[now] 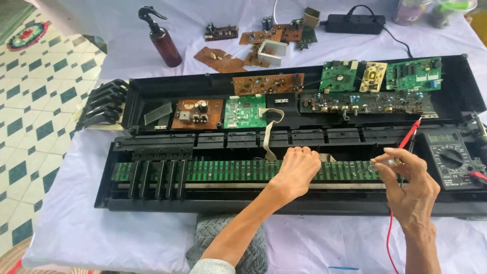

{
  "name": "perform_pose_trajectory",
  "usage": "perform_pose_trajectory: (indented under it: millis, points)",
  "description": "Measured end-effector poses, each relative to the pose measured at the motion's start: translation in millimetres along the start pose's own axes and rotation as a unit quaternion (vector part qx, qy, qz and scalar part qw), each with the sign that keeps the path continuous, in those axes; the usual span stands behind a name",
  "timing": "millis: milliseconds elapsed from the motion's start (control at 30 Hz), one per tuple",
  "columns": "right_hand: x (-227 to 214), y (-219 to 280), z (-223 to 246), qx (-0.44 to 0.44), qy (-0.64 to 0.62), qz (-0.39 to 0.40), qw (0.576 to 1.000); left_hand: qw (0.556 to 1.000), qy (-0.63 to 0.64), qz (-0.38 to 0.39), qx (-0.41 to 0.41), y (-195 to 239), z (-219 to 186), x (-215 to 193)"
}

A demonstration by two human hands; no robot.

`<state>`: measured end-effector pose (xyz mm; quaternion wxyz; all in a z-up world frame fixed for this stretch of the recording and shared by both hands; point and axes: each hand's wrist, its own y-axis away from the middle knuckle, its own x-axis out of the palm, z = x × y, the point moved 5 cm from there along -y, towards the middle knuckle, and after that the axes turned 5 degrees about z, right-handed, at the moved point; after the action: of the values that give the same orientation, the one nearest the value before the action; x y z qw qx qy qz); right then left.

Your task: The person uses a multimeter to test various points on the circuit boards of a disassembled electronic device. They hold the multimeter probes against different components and traces on the green PCBs while the device rests on a white cloth on the floor.

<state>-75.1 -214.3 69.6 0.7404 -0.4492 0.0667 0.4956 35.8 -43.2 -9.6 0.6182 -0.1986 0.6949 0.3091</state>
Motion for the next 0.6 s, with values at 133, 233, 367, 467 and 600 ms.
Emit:
perform_pose_trajectory:
  millis: [133, 233, 367, 467, 600]
  points:
    - [0, 2, -3, -0.007, 0.009, 0.008, 1.0, 1.0, -0.017, -0.005, 0.002, 1, -1, 1]
    - [1, 3, -4, -0.012, 0.03, 0.009, 0.999, 1.0, 0.0, 0.007, 0.004, 4, -2, -7]
    - [2, 4, -1, 0.002, 0.019, 0.008, 1.0, 1.0, -0.006, -0.006, 0.001, 5, -3, -5]
    - [3, 3, -2, -0.015, 0.019, 0.012, 1.0, 1.0, -0.007, 0.001, 0.0, 4, -2, -8]
    - [2, 3, -3, -0.002, 0.023, 0.012, 1.0, 1.0, -0.007, -0.004, -0.002, 4, -2, -9]
